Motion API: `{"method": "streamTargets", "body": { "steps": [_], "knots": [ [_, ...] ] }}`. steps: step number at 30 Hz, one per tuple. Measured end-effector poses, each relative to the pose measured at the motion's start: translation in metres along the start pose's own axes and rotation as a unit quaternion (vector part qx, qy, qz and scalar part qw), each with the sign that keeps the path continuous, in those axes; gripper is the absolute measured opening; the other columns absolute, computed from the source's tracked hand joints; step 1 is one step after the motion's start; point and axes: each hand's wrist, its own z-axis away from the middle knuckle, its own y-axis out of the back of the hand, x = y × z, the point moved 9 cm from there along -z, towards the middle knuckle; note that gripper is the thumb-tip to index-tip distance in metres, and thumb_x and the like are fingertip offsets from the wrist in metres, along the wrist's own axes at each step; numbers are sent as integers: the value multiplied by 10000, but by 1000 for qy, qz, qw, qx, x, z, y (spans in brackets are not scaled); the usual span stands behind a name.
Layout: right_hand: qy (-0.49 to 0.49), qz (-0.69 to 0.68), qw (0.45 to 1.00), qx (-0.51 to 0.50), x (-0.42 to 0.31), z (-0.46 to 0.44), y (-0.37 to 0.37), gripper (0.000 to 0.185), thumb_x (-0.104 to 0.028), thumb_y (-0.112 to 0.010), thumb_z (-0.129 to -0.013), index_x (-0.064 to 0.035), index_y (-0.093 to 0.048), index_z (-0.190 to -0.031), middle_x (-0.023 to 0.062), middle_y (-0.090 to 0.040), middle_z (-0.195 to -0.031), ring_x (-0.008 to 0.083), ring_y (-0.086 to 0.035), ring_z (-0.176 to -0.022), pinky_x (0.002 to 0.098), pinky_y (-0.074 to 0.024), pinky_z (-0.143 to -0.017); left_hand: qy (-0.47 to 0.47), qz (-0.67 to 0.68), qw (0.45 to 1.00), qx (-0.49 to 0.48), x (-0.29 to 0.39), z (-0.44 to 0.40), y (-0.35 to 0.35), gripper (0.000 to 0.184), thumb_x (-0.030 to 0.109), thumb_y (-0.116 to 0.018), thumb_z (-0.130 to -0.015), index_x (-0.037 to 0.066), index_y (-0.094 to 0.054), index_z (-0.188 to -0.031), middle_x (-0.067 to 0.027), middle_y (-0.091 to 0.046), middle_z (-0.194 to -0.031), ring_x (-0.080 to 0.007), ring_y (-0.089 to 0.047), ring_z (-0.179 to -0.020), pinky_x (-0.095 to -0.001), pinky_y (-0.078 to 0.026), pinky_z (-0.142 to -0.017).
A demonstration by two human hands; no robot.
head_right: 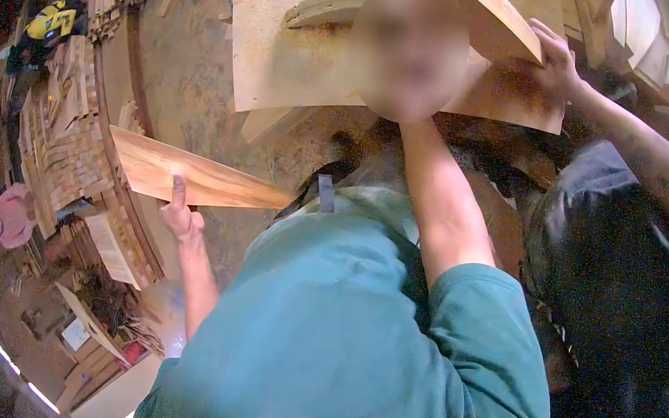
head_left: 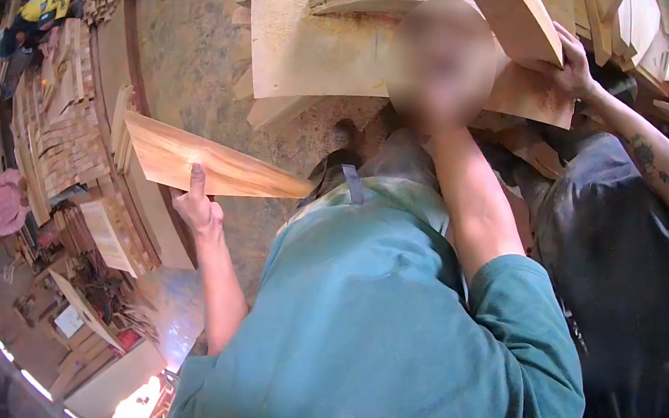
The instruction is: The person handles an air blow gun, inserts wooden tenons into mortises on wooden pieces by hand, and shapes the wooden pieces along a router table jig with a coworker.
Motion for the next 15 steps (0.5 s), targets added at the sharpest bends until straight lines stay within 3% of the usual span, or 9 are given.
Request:
{"method": "streamTargets", "body": {
  "steps": [2,5,9,15],
  "knots": [
    [-10,1,1000,4,30,10,-33,321,-448,-825,-668,-227,-759,-891,73,-702,-878,282,-657,-889,489,-419,-856,10,2,1000,-17,-4,-6,1,633,81,-796,-862,-17,-484,-1404,-134,-586,-1324,-228,-603,-1160,-382,-503,-1031],
    [3,-59,997,55,32,9,-33,300,-459,-807,-667,-244,-766,-872,78,-705,-846,281,-661,-855,492,-414,-848,31,-8,999,-27,-18,-15,16,645,87,-795,-866,-12,-471,-1415,-130,-583,-1329,-228,-598,-1178,-387,-495,-1046],
    [3,-44,998,49,20,-2,-24,295,-487,-780,-669,-231,-787,-815,92,-701,-715,290,-668,-738,487,-415,-862,25,-19,999,-35,-15,-11,17,661,88,-793,-869,-8,-455,-1429,-127,-574,-1349,-229,-592,-1194,-388,-480,-1065],
    [2,-38,999,32,-7,-7,4,254,-395,-778,-696,-179,-796,-829,97,-746,-799,309,-705,-820,466,-492,-855,31,-23,998,-41,-24,-13,20,661,81,-782,-880,-10,-450,-1444,-123,-563,-1371,-216,-587,-1191,-380,-464,-1074]
  ]
}}
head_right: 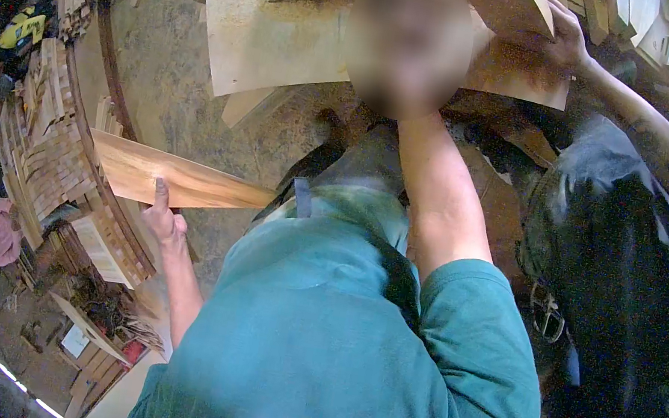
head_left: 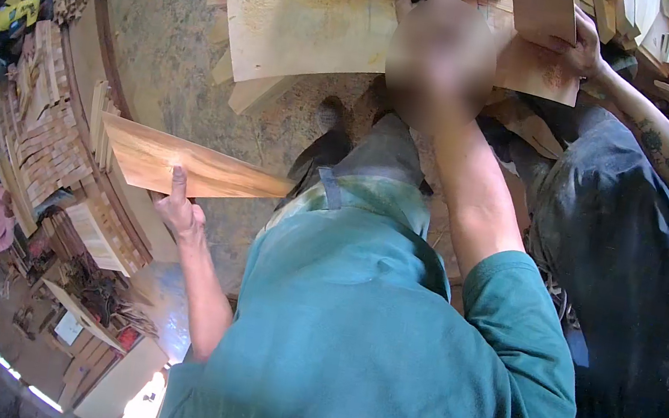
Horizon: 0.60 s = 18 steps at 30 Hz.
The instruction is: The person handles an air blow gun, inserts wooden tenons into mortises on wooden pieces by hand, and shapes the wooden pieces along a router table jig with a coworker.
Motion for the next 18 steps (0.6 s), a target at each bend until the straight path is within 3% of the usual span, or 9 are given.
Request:
{"method": "streamTargets", "body": {
  "steps": [3,6,9,15,18],
  "knots": [
    [-4,11,1000,-9,4,-1,-6,287,-397,-793,-697,-156,-792,-854,112,-753,-850,313,-711,-858,450,-518,-844,17,-2,1000,6,1,3,-6,651,74,-782,-879,-6,-460,-1439,-114,-567,-1366,-207,-582,-1188,-378,-465,-1073],
    [-26,7,999,-45,7,0,-8,353,-414,-807,-695,-135,-800,-910,115,-753,-949,304,-692,-938,439,-491,-881,-14,-29,999,16,-1,0,-5,541,160,-800,-881,-91,-560,-1296,-149,-626,-1275,-225,-636,-1094,-364,-545,-938],
    [19,46,998,-41,-8,-1,1,370,-430,-816,-705,-129,-800,-921,125,-752,-930,311,-693,-918,440,-503,-862,-24,-26,999,5,-1,1,-8,547,161,-800,-882,-99,-556,-1296,-162,-617,-1286,-226,-626,-1111,-369,-530,-964],
    [8,32,999,-37,6,3,-9,353,-418,-799,-746,-122,-801,-938,139,-746,-884,328,-699,-872,432,-513,-840,-35,-25,999,-5,4,5,-18,603,141,-790,-889,-53,-500,-1380,-144,-596,-1324,-230,-604,-1158,-379,-499,-1016],
    [-16,21,998,-56,22,7,-20,322,-464,-769,-748,-199,-800,-929,97,-740,-857,313,-687,-872,454,-481,-855,-23,-20,999,-8,5,7,-21,622,134,-789,-888,-29,-481,-1403,-133,-591,-1331,-231,-600,-1164,-379,-496,-1021]
  ]
}}
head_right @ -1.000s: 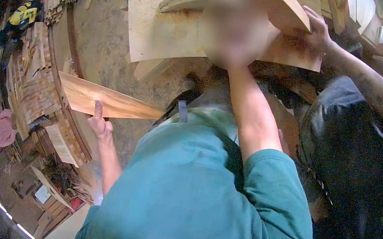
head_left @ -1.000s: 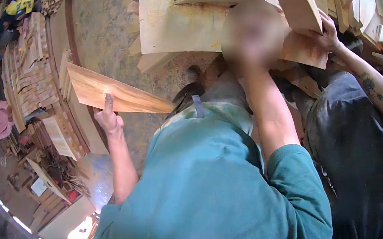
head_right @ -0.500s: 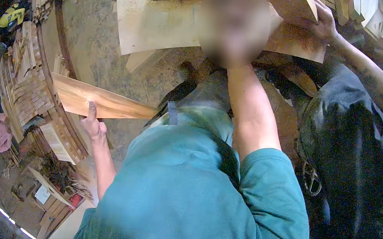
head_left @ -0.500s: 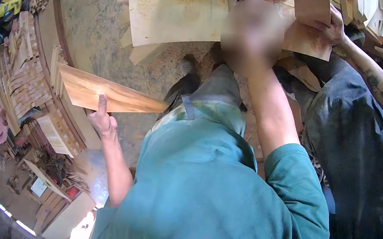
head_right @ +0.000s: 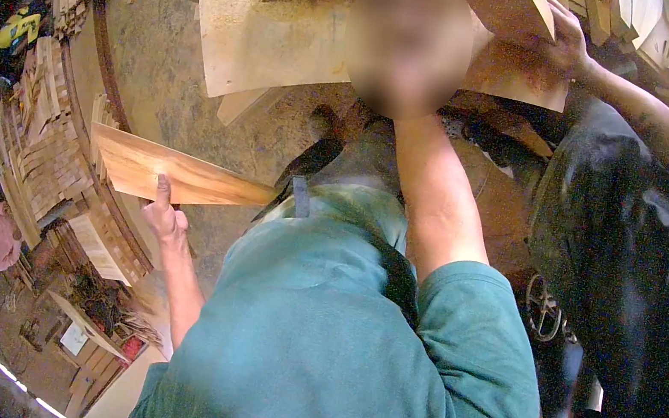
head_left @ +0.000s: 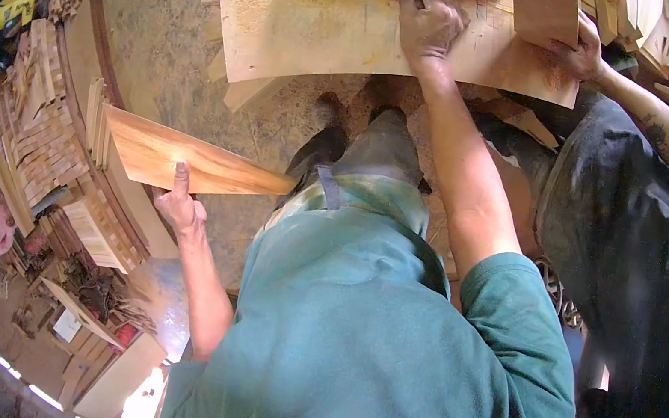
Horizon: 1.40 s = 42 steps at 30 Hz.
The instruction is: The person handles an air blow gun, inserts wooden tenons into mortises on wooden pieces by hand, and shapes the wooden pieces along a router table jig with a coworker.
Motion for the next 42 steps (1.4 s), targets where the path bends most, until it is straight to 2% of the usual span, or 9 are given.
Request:
{"method": "streamTargets", "body": {
  "steps": [9,18,21,24,27,30,33,36,42],
  "knots": [
    [9,-15,1000,7,-21,-3,18,384,-480,-783,-717,-156,-794,-923,142,-729,-838,333,-696,-875,462,-492,-866,7,-13,1000,0,3,0,-4,616,125,-789,-887,-35,-488,-1399,-126,-600,-1320,-225,-603,-1157,-373,-498,-1017],
    [11,-35,999,16,-14,-2,13,313,-439,-743,-784,-164,-789,-927,129,-736,-890,331,-695,-862,471,-496,-843,11,1,1000,20,7,2,-7,604,55,-797,-860,-28,-515,-1388,-129,-602,-1323,-210,-603,-1149,-372,-497,-1035],
    [51,16,998,41,-25,-1,20,291,-414,-743,-781,-156,-784,-908,130,-734,-890,324,-694,-856,461,-493,-825,15,-13,1000,11,5,1,-7,637,102,-791,-878,-14,-475,-1418,-126,-597,-1330,-227,-603,-1163,-389,-510,-1023],
    [-8,23,999,-21,-11,-2,8,320,-374,-782,-780,-96,-795,-939,162,-740,-837,336,-708,-809,426,-521,-820,40,-6,999,10,0,0,-5,646,102,-796,-871,-12,-472,-1419,-129,-595,-1333,-230,-602,-1172,-386,-514,-1025],
    [41,15,997,64,-3,2,1,259,-411,-751,-766,-165,-768,-845,122,-705,-754,324,-681,-749,445,-489,-739,43,-9,999,10,0,0,-6,640,99,-796,-870,-9,-476,-1414,-130,-592,-1338,-232,-601,-1174,-385,-515,-1029],
    [-6,40,999,-28,-2,0,1,242,-410,-750,-766,-171,-746,-799,95,-668,-679,322,-657,-687,460,-471,-699,14,-5,1000,-1,3,-3,-7,630,93,-792,-873,-5,-479,-1411,-131,-591,-1339,-234,-602,-1173,-385,-513,-1032],
    [61,-19,995,82,-17,-1,15,255,-416,-751,-763,-164,-742,-795,75,-641,-648,322,-641,-667,462,-469,-674,4,-3,1000,8,8,-1,-9,604,72,-796,-866,-26,-507,-1388,-126,-599,-1317,-213,-600,-1149,-377,-496,-1030],
    [17,-3,1000,13,-8,-2,4,261,-395,-781,-744,-150,-763,-834,66,-655,-668,319,-653,-695,446,-488,-699,2,-2,1000,7,9,-1,-10,618,70,-795,-865,-21,-496,-1398,-124,-595,-1321,-215,-597,-1155,-379,-490,-1038],
    [9,-99,989,107,-22,8,46,400,-365,-862,-660,-71,-724,-892,93,-689,-779,309,-666,-751,438,-497,-730,15,10,1000,-2,3,-4,-11,626,67,-799,-860,-19,-494,-1399,-122,-599,-1314,-218,-595,-1154,-387,-482,-1042]
  ]
}}
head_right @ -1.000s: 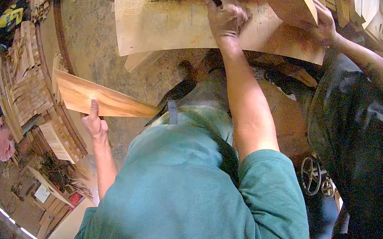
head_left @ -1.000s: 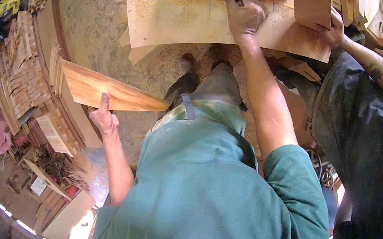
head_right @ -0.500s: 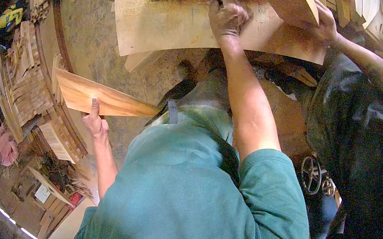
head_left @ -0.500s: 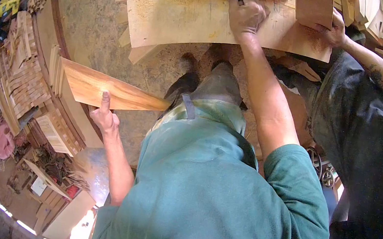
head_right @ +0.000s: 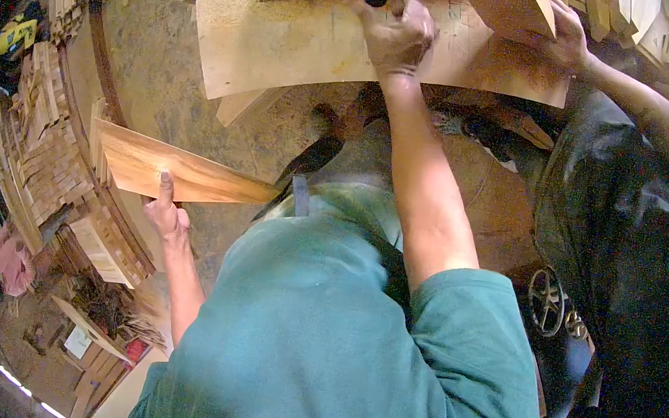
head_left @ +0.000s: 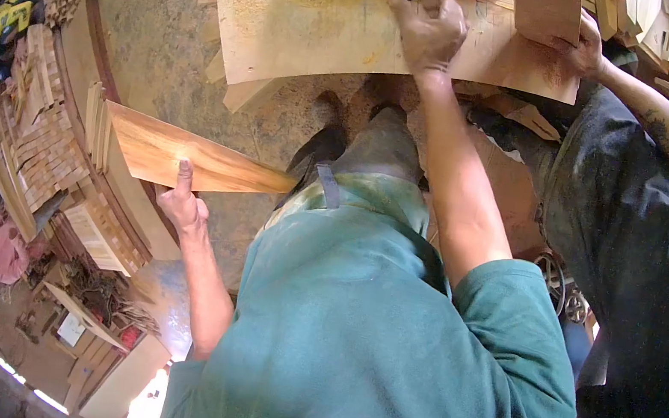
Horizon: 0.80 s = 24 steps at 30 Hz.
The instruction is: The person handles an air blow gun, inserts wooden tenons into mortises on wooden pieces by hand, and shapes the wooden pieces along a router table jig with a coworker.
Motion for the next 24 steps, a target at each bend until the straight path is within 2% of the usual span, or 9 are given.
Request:
{"method": "streamTargets", "body": {
  "steps": [3,6,9,12,18,24],
  "knots": [
    [43,39,998,0,2,3,-2,428,-306,-843,-677,-35,-665,-957,118,-677,-781,332,-663,-757,450,-500,-719,-5,-5,1000,-8,-1,-3,-4,627,65,-805,-854,-28,-496,-1392,-122,-599,-1313,-217,-599,-1144,-379,-484,-1034],
    [-29,-55,998,28,26,-1,-15,391,-218,-789,-712,-36,-611,-1009,132,-664,-764,350,-660,-747,461,-506,-711,-5,0,1000,-4,0,-2,-10,627,58,-813,-844,-35,-503,-1381,-121,-604,-1306,-216,-601,-1139,-372,-486,-1022],
    [-32,-64,997,-12,25,-3,-23,356,-167,-730,-736,-44,-562,-1025,143,-653,-741,359,-657,-726,454,-515,-711,-6,-15,1000,-2,8,5,-18,625,50,-818,-836,-32,-511,-1374,-118,-611,-1298,-216,-601,-1141,-367,-487,-1015],
    [-56,-26,998,-26,23,-4,-25,331,-171,-722,-744,-45,-559,-1004,156,-650,-726,360,-660,-705,454,-523,-699,10,-6,1000,-5,4,4,-16,631,46,-823,-831,-28,-514,-1375,-117,-614,-1292,-215,-601,-1142,-366,-487,-1011],
    [-82,-50,994,-50,24,-7,-29,310,-180,-710,-765,-45,-557,-998,174,-656,-724,375,-673,-711,469,-531,-683,-18,0,1000,-6,7,2,-16,619,41,-819,-833,-38,-519,-1368,-129,-609,-1300,-212,-601,-1142,-364,-486,-1018],
    [-59,-34,996,-54,21,-9,-28,311,-178,-716,-769,-40,-552,-994,168,-651,-711,387,-660,-681,462,-533,-673,28,-11,1000,-5,5,6,-19,674,40,-814,-839,-25,-474,-1417,-126,-603,-1309,-210,-593,-1157,-369,-484,-1024]
  ]
}}
